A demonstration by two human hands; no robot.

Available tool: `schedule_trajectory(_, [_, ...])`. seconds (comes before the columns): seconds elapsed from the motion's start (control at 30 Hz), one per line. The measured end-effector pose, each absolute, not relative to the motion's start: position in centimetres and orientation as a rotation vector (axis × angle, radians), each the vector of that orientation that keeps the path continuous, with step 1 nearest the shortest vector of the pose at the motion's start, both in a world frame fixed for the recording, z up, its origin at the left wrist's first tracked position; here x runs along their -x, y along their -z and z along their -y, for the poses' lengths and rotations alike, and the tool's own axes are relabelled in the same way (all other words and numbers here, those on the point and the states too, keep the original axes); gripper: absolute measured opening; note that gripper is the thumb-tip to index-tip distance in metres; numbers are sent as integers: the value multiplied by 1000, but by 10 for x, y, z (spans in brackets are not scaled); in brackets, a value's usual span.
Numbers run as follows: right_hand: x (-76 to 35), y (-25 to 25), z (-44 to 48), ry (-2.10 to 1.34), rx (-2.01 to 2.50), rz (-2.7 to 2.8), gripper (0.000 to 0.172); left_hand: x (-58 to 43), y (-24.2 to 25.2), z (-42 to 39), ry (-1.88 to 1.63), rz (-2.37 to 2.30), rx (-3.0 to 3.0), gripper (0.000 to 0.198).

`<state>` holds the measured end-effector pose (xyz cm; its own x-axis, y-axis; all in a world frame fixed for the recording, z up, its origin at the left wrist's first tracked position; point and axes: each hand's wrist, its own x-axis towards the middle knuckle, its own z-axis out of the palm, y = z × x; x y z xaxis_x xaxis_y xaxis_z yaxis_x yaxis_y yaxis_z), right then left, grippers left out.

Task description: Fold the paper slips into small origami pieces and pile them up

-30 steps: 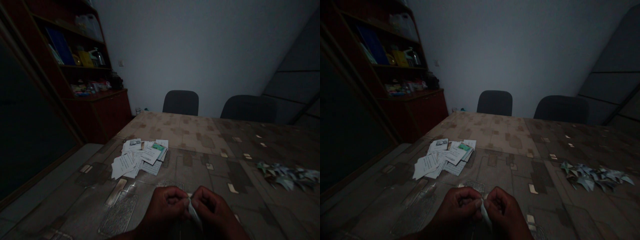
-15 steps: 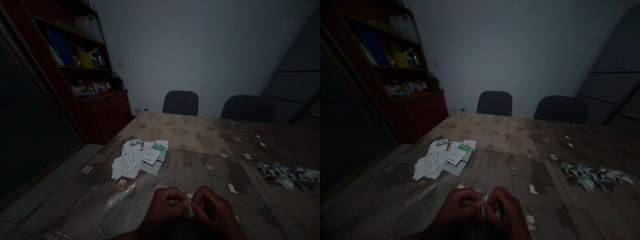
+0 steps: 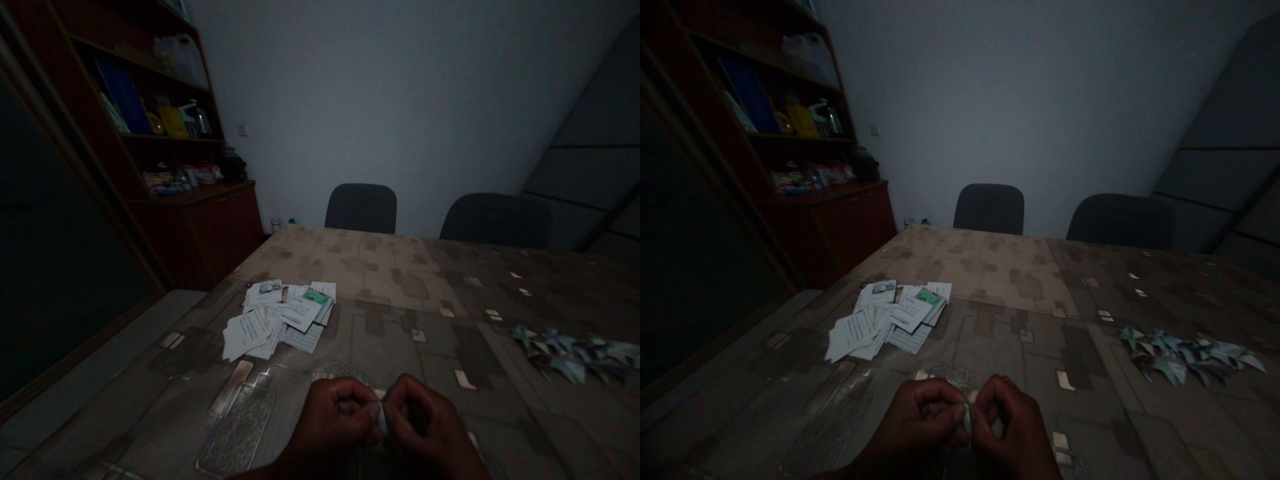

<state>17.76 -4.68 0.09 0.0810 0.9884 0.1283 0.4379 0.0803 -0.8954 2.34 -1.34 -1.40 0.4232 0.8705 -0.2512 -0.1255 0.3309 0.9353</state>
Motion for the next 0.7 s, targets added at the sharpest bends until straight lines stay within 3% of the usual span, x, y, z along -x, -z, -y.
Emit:
schedule_trajectory(0.2, [-177,1,48,-632,1442,1571,13,-26,13,11,-787,-891,-1018,41])
schedule_trajectory(0.47, [-175,1,48,-823,1443,1534,15,-22,-2,11,-800,-918,-1027,36])
schedule_trajectory(0.7, [-176,-1,46,-752,1464,1542,12,-27,14,8,-779,-896,-1015,48])
